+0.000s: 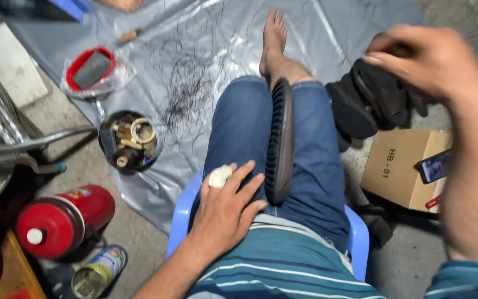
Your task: Hand-stitching the sole of a sandal using a needle and thread at a shoe repair station.
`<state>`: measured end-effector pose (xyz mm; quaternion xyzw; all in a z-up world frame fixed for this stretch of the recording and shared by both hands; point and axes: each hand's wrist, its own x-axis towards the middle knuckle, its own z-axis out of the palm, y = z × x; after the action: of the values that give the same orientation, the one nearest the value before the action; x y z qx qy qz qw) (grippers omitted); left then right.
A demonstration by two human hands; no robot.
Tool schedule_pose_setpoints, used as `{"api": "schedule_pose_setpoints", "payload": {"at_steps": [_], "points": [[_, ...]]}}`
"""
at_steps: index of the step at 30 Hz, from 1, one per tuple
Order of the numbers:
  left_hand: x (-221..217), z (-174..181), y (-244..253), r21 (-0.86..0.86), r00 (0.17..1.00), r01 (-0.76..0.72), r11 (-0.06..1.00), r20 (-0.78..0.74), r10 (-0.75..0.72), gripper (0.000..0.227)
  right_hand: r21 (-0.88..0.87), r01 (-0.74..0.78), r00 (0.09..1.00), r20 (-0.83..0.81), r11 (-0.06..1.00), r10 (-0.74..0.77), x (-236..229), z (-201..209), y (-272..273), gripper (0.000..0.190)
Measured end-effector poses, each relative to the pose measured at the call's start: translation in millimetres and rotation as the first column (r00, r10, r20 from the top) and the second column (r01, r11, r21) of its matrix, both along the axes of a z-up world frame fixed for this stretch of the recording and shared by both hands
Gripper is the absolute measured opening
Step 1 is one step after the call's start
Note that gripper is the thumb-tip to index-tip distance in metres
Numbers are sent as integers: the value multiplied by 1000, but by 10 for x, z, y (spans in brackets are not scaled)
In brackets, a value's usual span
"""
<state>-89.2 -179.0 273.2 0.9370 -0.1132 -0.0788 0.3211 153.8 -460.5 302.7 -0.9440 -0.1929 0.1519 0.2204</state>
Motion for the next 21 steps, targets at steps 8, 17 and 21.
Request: {"api": "schedule_pose_setpoints", "payload": {"at_steps": [8,17,21], "points": [[227,-155,-68,-365,972,92,927,-167,-162,58,-348,-61,984,-176,936,-2,-1418,-124,112,39],[288,-238,-94,-499,981,1,867,-166,-96,61,168,-243,958,-109,955,263,-1864,-345,435,14],[256,-369,-87,-434,981,67,898,-134,-138,60,130,-299,913,-249,945,323,-1761,-102,385,56]]}}
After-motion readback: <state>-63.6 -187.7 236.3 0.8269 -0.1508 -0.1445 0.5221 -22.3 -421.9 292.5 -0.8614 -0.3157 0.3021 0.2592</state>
